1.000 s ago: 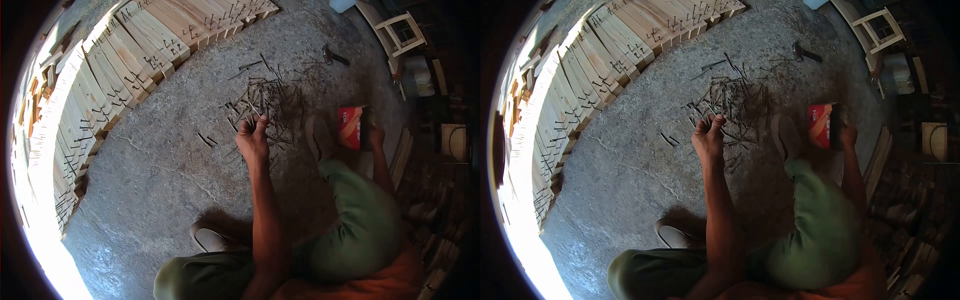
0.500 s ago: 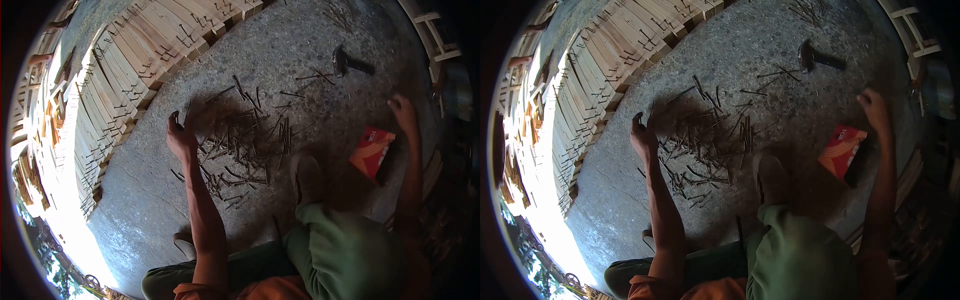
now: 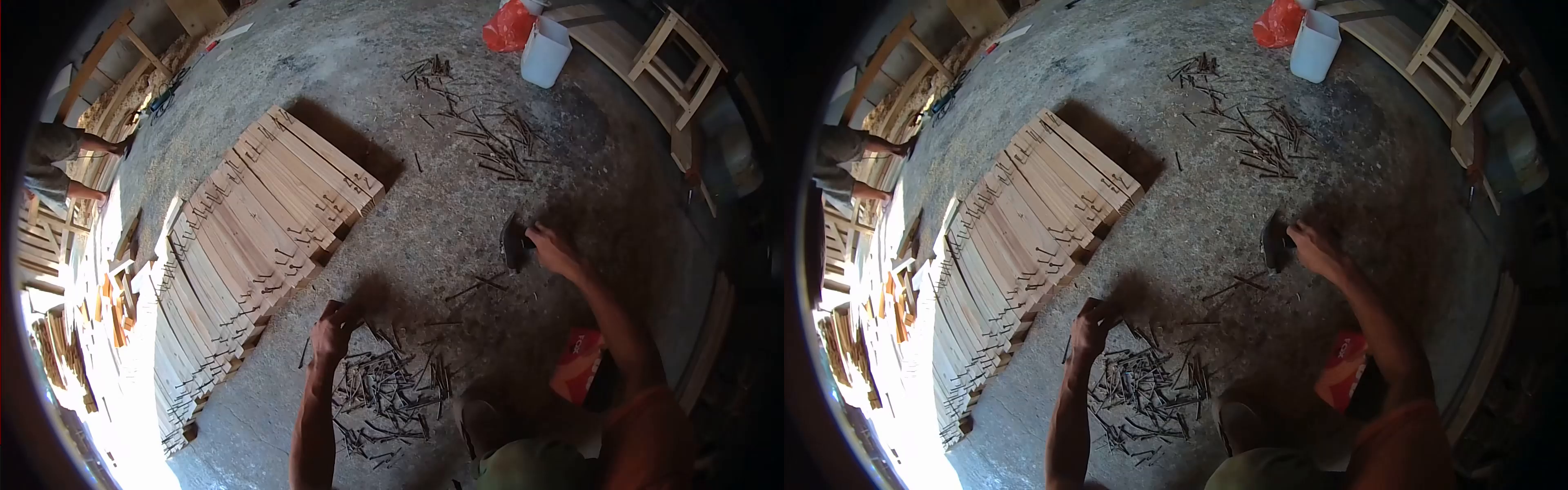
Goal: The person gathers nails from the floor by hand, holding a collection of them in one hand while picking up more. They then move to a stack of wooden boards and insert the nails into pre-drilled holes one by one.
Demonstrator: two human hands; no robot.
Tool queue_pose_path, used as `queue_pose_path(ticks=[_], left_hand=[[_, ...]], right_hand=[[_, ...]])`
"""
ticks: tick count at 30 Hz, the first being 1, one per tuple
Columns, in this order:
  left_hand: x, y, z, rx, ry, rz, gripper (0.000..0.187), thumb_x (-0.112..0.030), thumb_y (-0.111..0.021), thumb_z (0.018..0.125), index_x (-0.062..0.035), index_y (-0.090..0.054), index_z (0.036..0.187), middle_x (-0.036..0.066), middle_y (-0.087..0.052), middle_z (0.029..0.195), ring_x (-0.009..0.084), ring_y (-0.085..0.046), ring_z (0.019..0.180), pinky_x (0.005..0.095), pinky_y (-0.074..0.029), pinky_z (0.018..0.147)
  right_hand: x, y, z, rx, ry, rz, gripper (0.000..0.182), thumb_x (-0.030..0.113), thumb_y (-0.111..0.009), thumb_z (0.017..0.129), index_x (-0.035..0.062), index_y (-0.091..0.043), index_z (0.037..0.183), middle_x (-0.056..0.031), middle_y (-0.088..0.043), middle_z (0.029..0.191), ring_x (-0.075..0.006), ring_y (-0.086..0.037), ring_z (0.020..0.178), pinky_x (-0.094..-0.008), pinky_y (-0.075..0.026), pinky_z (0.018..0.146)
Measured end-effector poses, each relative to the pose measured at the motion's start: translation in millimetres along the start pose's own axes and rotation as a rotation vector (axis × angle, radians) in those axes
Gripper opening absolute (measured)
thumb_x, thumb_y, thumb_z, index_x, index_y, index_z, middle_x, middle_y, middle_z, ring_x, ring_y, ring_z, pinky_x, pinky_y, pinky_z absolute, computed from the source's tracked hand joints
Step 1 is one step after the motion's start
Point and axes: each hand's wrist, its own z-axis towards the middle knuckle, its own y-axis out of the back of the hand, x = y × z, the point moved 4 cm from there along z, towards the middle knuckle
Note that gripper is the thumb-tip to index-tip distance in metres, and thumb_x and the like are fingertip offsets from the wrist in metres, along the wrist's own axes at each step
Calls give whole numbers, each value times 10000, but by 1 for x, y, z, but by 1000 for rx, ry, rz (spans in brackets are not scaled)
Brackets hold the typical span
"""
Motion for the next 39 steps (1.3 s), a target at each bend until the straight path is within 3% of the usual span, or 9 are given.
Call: queue_pose_path(ticks=[3,10,15,19,24,28,33,37,39], left_hand=[[9,-4,6,51,-44,36,191,-247,-675,867,-217,-723,1049,55,-642,994,314,-652,884,414,-507,742],[4,-13,15,115,-2,130,195,-237,-655,878,-183,-697,1059,83,-646,995,356,-640,890,437,-505,733],[-15,-25,-1,-51,1,59,133,-173,-680,840,-91,-676,945,116,-663,942,343,-655,858,419,-510,722],[-18,-29,-5,-71,34,63,114,-182,-662,853,-92,-665,923,128,-670,890,351,-655,852,421,-507,707],[-18,-31,-5,-73,87,99,117,-194,-652,865,-87,-663,912,134,-680,885,351,-662,833,428,-507,700],[-15,-32,-5,-51,135,88,157,-228,-658,862,-86,-671,929,145,-690,886,356,-670,825,429,-511,699],[-15,-27,-10,19,255,124,208,-284,-648,863,-100,-658,960,163,-691,902,395,-657,847,481,-505,717],[-15,-27,-6,78,318,171,245,-300,-656,857,-99,-674,996,170,-703,924,383,-669,875,469,-510,726],[-16,-27,-6,66,305,178,256,-305,-664,851,-100,-679,1002,179,-702,914,386,-670,872,469,-512,722]], right_hand=[[4,7,-3,-1,13,-76,416,-16,-636,769,9,-553,1176,-264,-551,1288,-420,-540,1182,-457,-476,946],[-6,-7,1,27,4,29,502,60,-692,781,2,-509,1246,-305,-476,1354,-444,-512,1208,-468,-458,982],[3,-3,1,-17,9,-36,530,115,-730,767,-41,-510,1223,-298,-511,1309,-436,-511,1206,-471,-453,983],[10,10,-1,13,-15,-57,569,143,-753,740,-37,-512,1224,-271,-554,1234,-426,-546,1139,-468,-468,943],[7,14,-5,-81,24,109,464,148,-762,722,-10,-526,1088,-218,-578,1067,-408,-575,1030,-472,-478,837],[0,22,-14,-47,-4,194,485,190,-750,752,-14,-504,1116,-216,-593,1107,-410,-583,1068,-461,-484,844],[-43,13,-28,-169,-163,304,441,173,-755,768,-2,-520,1097,-206,-605,1069,-401,-615,969,-453,-488,793],[-60,9,-35,-53,-178,380,457,201,-746,795,-4,-542,1149,-207,-612,1095,-392,-619,983,-438,-490,816],[-50,33,-47,-177,-92,255,503,282,-752,815,0,-566,1187,-201,-629,1097,-371,-632,991,-423,-493,843]])
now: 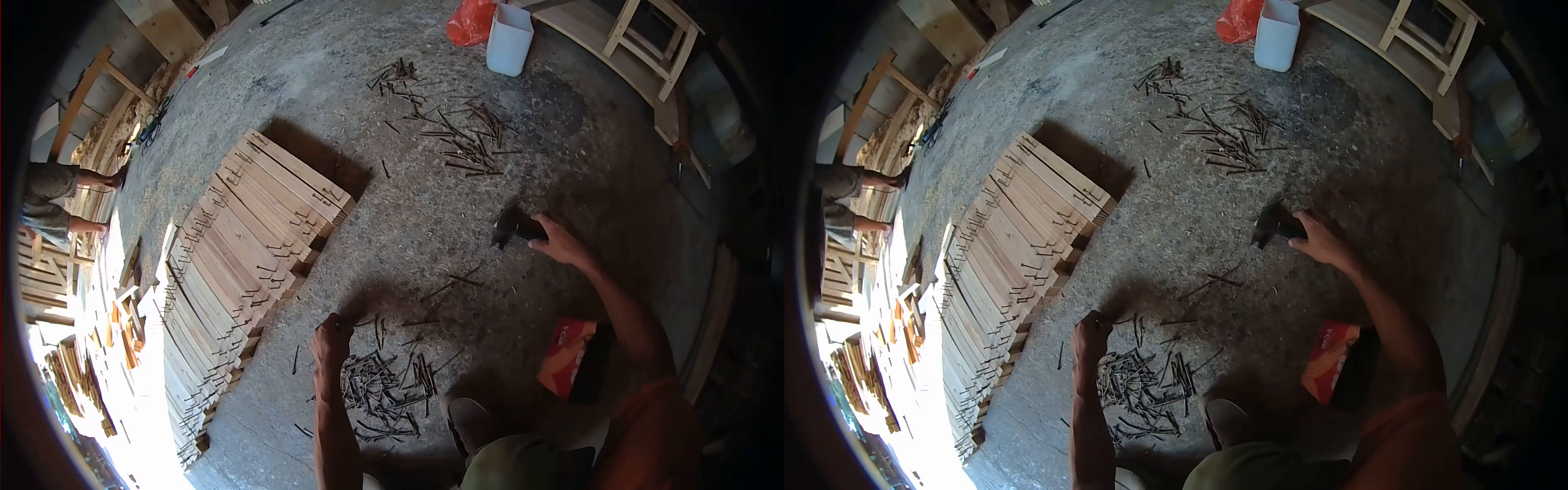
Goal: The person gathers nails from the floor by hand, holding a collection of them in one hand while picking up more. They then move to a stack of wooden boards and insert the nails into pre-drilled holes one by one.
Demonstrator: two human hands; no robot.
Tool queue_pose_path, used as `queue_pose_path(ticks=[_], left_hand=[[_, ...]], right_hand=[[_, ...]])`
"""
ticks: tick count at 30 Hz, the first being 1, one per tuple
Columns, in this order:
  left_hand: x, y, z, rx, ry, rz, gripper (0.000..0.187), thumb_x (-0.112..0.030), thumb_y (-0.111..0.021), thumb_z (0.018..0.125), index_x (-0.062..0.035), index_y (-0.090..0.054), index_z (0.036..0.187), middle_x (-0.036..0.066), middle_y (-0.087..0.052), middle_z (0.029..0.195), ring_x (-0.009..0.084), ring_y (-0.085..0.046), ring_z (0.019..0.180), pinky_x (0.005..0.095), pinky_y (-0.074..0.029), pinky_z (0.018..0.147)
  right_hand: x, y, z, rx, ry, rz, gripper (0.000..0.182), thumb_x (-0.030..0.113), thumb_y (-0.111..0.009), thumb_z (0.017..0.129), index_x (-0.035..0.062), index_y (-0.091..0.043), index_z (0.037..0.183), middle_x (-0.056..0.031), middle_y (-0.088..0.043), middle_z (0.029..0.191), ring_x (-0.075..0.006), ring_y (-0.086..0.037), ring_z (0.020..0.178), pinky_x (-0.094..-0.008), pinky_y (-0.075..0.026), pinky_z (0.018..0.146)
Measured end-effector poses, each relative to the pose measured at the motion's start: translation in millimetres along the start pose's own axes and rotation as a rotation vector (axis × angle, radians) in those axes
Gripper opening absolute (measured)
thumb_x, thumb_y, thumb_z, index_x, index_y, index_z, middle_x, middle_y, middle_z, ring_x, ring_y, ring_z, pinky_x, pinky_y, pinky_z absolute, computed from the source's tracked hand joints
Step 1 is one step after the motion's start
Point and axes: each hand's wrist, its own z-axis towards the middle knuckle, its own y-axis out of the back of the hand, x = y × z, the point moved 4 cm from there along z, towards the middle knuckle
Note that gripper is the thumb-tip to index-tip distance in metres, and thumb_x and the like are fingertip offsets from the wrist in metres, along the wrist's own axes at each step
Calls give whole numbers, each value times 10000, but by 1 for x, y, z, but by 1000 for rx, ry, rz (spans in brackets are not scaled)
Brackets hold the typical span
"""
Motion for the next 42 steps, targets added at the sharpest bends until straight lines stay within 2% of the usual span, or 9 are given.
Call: queue_pose_path(ticks=[5,10,13,18,22,24,26,34,42], left_hand=[[0,6,-10,-93,104,-172,278,-319,-694,831,-81,-704,975,191,-698,802,376,-680,768,449,-513,685],[1,-15,-31,-447,238,-721,310,-264,-613,915,25,-683,1002,168,-700,842,251,-645,735,389,-488,699],[-20,-46,-32,-259,304,-1312,322,-238,-506,945,-24,-672,1119,-6,-434,669,108,-396,530,295,-344,467],[-94,-32,-74,-44,279,-1813,300,-222,-455,978,-28,-635,1121,15,-484,763,88,-433,528,256,-343,449],[-90,-11,-89,94,268,-1906,233,-219,-473,989,-63,-611,1093,32,-564,786,104,-497,550,254,-384,476],[-79,2,-96,146,279,-1936,206,-221,-474,990,-85,-597,1084,32,-592,778,116,-543,570,251,-419,503],[-63,22,-101,-10,386,-2026,231,-238,-496,1000,-64,-558,1140,85,-648,942,183,-644,706,284,-503,574],[-96,36,-89,123,325,-2160,184,-173,-480,1000,-97,-454,1166,104,-653,1072,248,-677,839,347,-572,634],[-99,37,-1,50,103,-1633,244,-192,-494,1002,-63,-468,1207,165,-648,1080,247,-693,788,321,-555,578]], right_hand=[[57,86,-93,567,-272,128,669,443,-797,758,9,-581,1219,-191,-630,1165,-312,-612,1102,-406,-480,916],[31,103,-203,406,-258,66,615,331,-786,768,-2,-572,1239,-186,-650,1155,-327,-626,1091,-392,-486,929],[-31,60,-242,150,-275,-29,415,160,-750,770,12,-622,1136,-174,-675,1048,-300,-657,1011,-375,-507,868],[-51,49,-235,-142,-378,-238,250,109,-667,799,28,-646,1034,-205,-659,986,-375,-644,958,-411,-507,820],[-60,83,-199,-345,-162,-494,253,139,-651,800,44,-657,1034,-208,-661,963,-387,-639,949,-433,-507,815],[21,108,-169,4,-117,-513,314,197,-681,787,47,-660,1062,-205,-663,976,-387,-637,959,-444,-501,847],[-10,118,-127,255,-503,-647,384,253,-715,770,59,-658,1096,-194,-654,1042,-375,-625,1016,-448,-488,893],[197,111,117,31,157,-486,182,191,-635,852,32,-687,922,-192,-685,934,-365,-662,915,-454,-508,793],[127,50,299,148,11,-348,203,211,-638,868,60,-712,982,-163,-703,976,-325,-667,979,-421,-510,848]])
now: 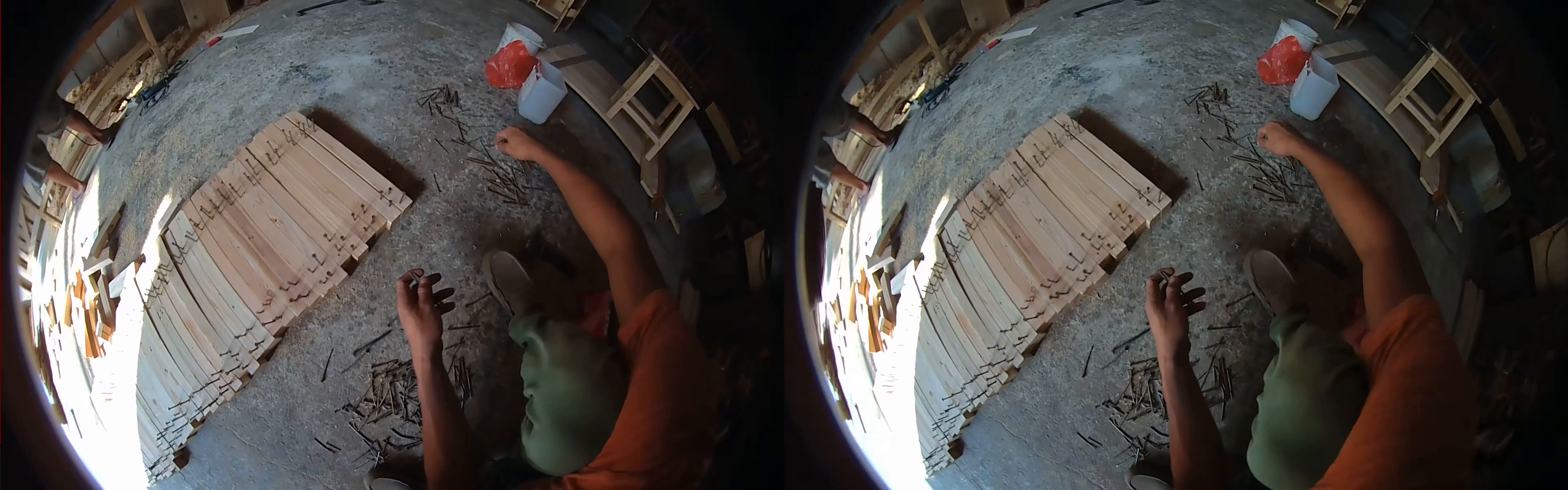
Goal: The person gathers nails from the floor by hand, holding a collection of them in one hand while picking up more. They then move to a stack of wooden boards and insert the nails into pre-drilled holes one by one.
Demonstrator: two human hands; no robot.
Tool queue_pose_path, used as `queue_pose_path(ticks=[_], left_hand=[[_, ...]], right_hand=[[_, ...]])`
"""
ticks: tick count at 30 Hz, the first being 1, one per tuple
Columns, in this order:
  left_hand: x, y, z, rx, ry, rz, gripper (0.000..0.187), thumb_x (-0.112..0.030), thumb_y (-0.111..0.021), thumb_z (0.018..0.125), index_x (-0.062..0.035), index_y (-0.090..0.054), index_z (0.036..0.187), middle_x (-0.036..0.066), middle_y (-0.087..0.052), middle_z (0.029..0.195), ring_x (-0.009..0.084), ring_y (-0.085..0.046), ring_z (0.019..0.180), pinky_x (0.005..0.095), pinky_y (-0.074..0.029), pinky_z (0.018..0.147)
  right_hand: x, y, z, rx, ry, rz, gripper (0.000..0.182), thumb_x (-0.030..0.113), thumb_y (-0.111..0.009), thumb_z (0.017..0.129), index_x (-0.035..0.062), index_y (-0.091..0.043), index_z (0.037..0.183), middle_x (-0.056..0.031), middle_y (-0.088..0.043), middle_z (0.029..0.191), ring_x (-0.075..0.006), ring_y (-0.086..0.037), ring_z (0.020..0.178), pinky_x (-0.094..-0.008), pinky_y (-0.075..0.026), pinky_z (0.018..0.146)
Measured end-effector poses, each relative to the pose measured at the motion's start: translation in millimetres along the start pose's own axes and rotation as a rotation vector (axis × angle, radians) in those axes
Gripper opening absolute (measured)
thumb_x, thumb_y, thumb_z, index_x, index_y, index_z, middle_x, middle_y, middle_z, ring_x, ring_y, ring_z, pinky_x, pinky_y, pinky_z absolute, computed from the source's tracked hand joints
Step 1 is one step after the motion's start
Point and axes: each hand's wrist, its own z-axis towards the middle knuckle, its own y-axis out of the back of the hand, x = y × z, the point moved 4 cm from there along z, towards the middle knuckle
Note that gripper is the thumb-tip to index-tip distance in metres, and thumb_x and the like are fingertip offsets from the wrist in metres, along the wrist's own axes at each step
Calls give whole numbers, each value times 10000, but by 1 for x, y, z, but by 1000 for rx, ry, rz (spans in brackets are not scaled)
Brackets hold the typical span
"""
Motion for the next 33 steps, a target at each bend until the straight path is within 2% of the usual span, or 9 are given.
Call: queue_pose_path(ticks=[4,6,9,12,16,18,26,28,33], left_hand=[[32,-2,56,75,183,302,288,-183,-501,987,-29,-494,1231,174,-657,1037,227,-691,759,319,-551,584],[39,-7,76,83,293,602,282,-155,-507,971,-5,-523,1209,164,-668,976,216,-693,747,312,-550,585],[33,-29,102,40,324,726,273,-136,-508,961,13,-540,1187,153,-675,942,211,-696,750,310,-551,585],[22,-58,122,8,365,795,260,-146,-534,933,-8,-575,1150,130,-692,940,199,-706,774,311,-549,605],[26,-85,137,-16,435,783,266,-148,-536,937,-4,-571,1157,139,-694,956,201,-706,785,310,-550,615],[31,-97,140,-32,467,791,271,-151,-541,939,0,-572,1161,144,-695,962,201,-706,793,308,-552,622],[52,-117,128,-31,587,768,274,-131,-532,952,17,-556,1181,153,-683,977,209,-701,806,316,-560,638],[55,-117,122,-41,618,765,281,-148,-550,939,9,-577,1170,147,-696,975,203,-707,811,315,-560,650],[47,-114,124,-73,607,789,274,-139,-547,944,11,-566,1173,150,-691,972,202,-707,812,315,-558,645]], right_hand=[[-56,-29,80,104,-12,91,219,171,-623,883,87,-688,1074,-151,-688,1074,-316,-650,1033,-413,-504,880],[-92,-35,134,-89,-37,252,250,116,-599,873,97,-675,1111,-156,-681,1092,-321,-643,1044,-417,-504,884],[-117,-34,198,-293,37,278,316,-16,-568,818,57,-663,1110,-172,-680,1012,-317,-660,947,-409,-509,832],[-120,-37,240,-447,203,191,398,-52,-535,797,84,-658,1150,-165,-664,1083,-308,-635,1020,-413,-505,864],[-115,-46,278,-419,252,287,424,-79,-503,808,89,-649,1169,-144,-643,1163,-317,-600,1092,-412,-496,903],[-111,-53,288,-525,425,214,311,17,-606,857,114,-669,1146,-88,-643,1224,-291,-583,1152,-413,-503,904],[-109,-48,251,-314,454,273,127,97,-674,857,65,-668,980,-81,-652,1036,-271,-611,1032,-421,-504,875],[-109,-49,248,-19,367,278,121,100,-655,873,62,-672,986,-81,-657,1034,-267,-616,1028,-415,-507,865],[-105,-33,268,-235,314,324,137,72,-649,873,47,-673,1006,-86,-650,1071,-272,-618,999,-414,-502,850]])
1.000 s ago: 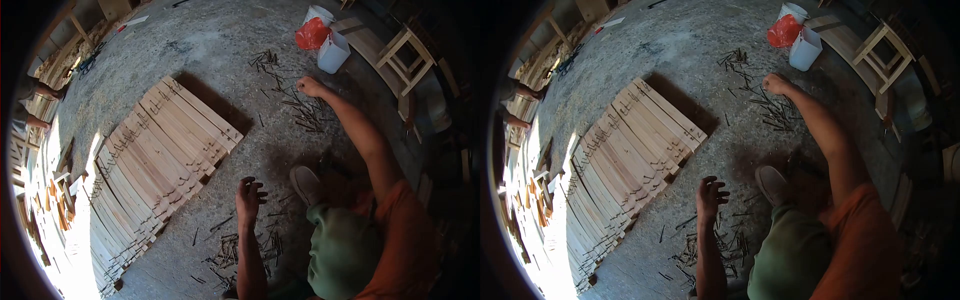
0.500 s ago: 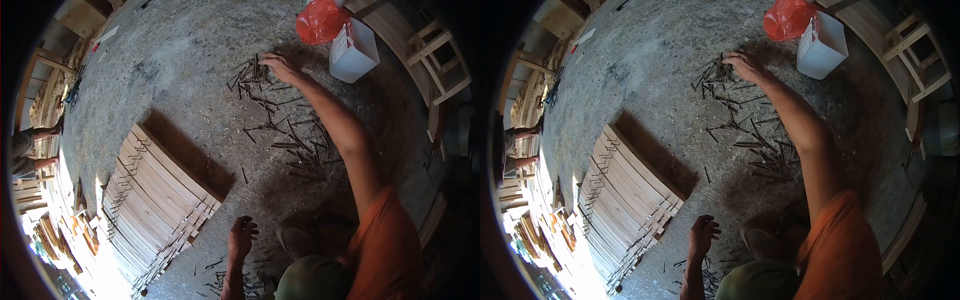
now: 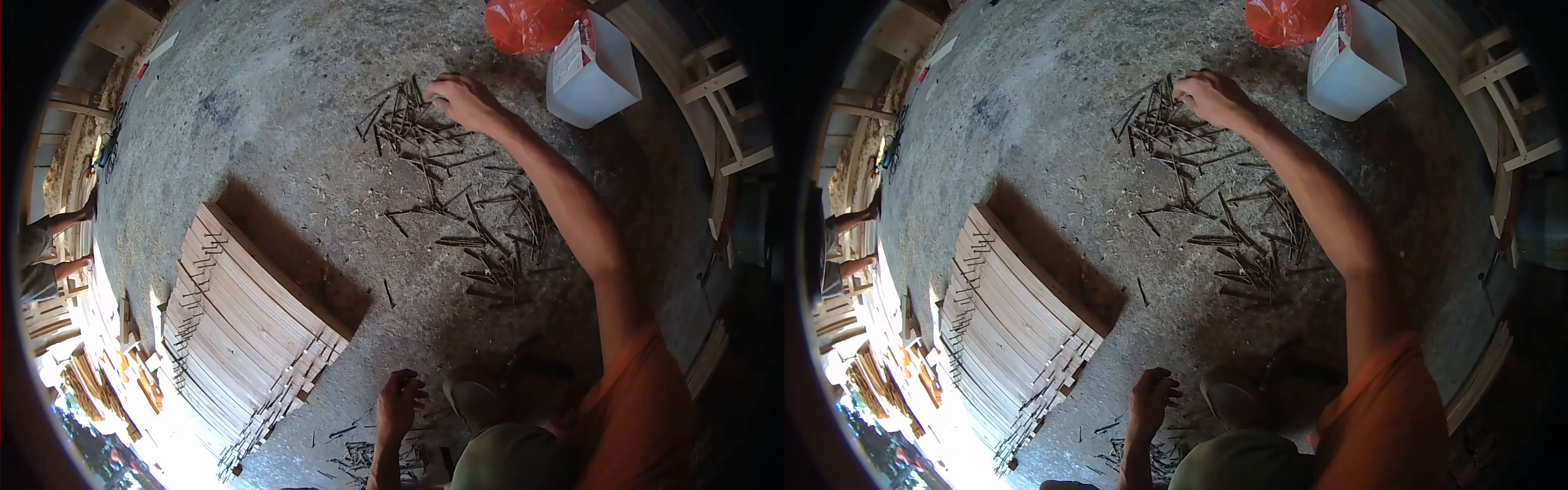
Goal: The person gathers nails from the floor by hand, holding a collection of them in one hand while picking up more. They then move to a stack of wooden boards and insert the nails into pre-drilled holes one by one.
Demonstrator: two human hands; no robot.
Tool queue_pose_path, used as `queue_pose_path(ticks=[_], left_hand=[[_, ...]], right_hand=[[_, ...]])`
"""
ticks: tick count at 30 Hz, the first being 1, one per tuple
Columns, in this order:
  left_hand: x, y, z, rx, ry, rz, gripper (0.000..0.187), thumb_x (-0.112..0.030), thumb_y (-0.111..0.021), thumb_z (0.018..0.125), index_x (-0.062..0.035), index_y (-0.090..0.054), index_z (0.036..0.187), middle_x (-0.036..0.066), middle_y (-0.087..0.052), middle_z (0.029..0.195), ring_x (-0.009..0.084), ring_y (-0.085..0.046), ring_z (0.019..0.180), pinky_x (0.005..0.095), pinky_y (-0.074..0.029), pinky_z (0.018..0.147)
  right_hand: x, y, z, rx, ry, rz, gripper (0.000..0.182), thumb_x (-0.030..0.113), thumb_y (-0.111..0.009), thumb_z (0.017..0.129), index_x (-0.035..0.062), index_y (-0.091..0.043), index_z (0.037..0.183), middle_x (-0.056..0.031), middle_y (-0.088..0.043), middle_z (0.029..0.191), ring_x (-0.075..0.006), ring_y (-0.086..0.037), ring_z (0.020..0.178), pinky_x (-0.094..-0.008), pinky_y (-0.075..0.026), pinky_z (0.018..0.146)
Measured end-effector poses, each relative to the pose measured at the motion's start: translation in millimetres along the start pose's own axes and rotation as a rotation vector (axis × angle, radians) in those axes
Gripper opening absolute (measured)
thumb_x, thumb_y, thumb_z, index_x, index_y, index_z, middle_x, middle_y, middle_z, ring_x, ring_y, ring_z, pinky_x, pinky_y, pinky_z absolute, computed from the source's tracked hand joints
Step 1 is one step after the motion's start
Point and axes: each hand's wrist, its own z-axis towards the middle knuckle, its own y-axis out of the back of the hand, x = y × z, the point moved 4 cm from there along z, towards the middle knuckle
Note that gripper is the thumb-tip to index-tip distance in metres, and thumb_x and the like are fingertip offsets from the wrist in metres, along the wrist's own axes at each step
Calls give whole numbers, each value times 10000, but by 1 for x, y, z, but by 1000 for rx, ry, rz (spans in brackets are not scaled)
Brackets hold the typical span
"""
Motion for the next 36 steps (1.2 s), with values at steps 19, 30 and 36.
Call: queue_pose_path(ticks=[19,30,36], left_hand=[[-18,-20,22,35,-104,-77,264,-128,-529,959,26,-544,1173,151,-664,986,204,-685,819,311,-554,650],[-3,-7,14,-7,-81,-99,265,-126,-529,959,32,-548,1171,153,-667,976,217,-692,826,321,-555,653],[8,-1,17,-39,-57,-111,260,-119,-523,963,35,-544,1171,153,-670,975,217,-692,824,321,-553,654]], right_hand=[[18,-33,2,255,49,166,58,40,-617,901,10,-600,947,-119,-597,1020,-278,-595,904,-434,-471,774],[29,5,-7,399,-210,-293,164,-38,-482,889,-49,-620,977,-185,-631,709,-251,-590,569,-409,-495,555],[22,-4,52,-9,-50,-165,112,111,-438,950,18,-497,971,-87,-416,595,-184,-429,506,-409,-381,505]])
